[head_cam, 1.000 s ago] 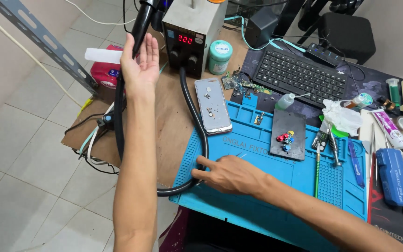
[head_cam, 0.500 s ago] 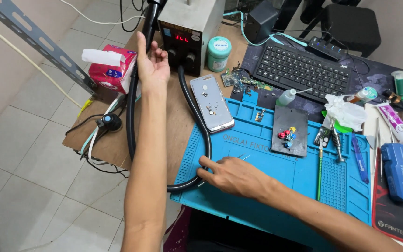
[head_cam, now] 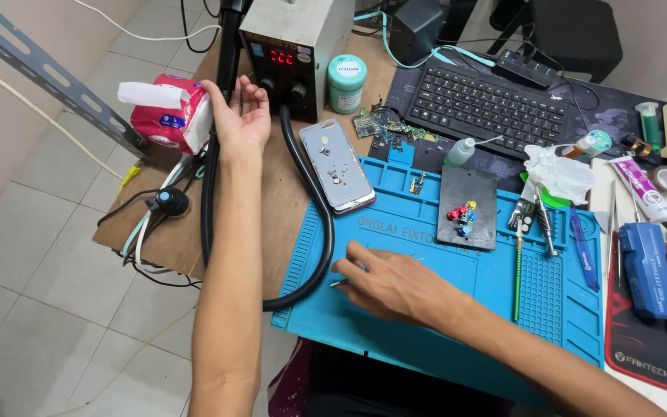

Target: Repairing a small electronic component board by heating it with a heat gun, wiping parts with a cloth, and manipulating tiny components with a precision tool.

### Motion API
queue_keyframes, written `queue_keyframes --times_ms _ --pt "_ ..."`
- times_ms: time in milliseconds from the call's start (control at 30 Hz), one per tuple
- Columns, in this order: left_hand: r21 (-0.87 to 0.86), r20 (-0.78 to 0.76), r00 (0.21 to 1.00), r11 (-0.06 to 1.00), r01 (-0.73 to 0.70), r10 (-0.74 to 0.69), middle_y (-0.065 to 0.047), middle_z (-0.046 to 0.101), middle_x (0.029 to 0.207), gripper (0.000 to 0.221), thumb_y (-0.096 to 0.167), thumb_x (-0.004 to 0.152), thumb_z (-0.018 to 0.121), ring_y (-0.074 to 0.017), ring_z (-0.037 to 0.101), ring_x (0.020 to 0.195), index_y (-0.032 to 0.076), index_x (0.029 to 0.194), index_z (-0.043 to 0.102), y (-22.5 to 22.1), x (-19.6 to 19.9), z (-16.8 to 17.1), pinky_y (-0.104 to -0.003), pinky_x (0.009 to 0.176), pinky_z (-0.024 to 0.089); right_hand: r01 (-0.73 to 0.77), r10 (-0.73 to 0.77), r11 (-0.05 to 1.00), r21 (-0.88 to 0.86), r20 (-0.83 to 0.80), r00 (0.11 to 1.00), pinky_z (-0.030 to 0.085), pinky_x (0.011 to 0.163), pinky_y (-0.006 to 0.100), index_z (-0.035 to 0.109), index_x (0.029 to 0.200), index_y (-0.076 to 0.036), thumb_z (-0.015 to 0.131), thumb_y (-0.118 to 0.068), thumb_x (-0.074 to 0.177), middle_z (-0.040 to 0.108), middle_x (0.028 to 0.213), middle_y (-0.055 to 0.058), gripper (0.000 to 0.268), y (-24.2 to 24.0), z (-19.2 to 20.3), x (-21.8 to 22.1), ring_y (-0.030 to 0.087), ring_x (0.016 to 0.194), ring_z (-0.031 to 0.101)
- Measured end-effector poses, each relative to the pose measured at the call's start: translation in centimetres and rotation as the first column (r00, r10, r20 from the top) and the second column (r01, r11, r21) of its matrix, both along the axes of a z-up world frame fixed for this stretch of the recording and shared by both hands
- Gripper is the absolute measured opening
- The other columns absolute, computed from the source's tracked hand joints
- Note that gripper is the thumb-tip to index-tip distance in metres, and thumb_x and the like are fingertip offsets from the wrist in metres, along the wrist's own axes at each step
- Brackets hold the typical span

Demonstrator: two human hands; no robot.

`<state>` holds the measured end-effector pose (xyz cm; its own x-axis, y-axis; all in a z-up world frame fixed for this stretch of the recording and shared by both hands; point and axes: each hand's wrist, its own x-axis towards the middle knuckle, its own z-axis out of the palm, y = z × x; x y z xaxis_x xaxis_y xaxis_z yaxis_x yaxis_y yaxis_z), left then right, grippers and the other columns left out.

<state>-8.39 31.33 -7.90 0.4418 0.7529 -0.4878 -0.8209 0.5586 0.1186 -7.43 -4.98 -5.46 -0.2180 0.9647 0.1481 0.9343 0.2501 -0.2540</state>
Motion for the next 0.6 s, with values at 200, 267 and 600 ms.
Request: queue_keyframes --times_ms 200,267,600 --pt "-0.058 -0.087 0.996 0.998 0.023 -0.028 -0.012 0.056 0.086 0.049 0.047 0.083 0.073 -0.0255 0.058 0.072 0.004 0.094 0.054 0.2 -0.5 -4.6 -0.042 0.066 0.054 0.354 -0.378 0.919 -0.176 -0.13 0.917 0.058 0.054 0.048 0.054 0.117 -0.014 0.049 -0.011 0.098 0.046 0.103 0.009 0.02 -3.2 3.6 4.2 0.038 0.07 0.066" --pt "0.048 -0.179 0.984 0.999 0.024 -0.015 -0.009 0.051 0.081 0.039 0.042 0.084 0.072 -0.0237 0.054 0.068 0.008 0.092 0.053 -4.2 -0.9 -2.3 -0.04 0.063 0.05 0.517 -0.533 0.846 -0.132 -0.162 0.831 0.059 0.061 0.045 0.059 0.121 -0.013 0.052 -0.01 0.099 0.048 0.098 0.008 0.023 -4.6 3.9 6.4 0.038 0.073 0.068" --pt "0.702 -0.712 0.702 -0.049 0.711 -0.005 -0.008 0.066 0.066 0.017 0.025 0.094 0.072 -0.0144 0.066 0.055 0.011 0.084 0.071 -23.6 5.9 4.2 -0.025 0.051 0.055 0.913 -0.895 0.406 -0.026 -0.215 0.392 0.056 0.071 0.044 0.067 0.131 -0.01 0.071 -0.008 0.092 0.063 0.088 0.011 0.039 -12.9 -1.6 14.8 0.033 0.082 0.072"
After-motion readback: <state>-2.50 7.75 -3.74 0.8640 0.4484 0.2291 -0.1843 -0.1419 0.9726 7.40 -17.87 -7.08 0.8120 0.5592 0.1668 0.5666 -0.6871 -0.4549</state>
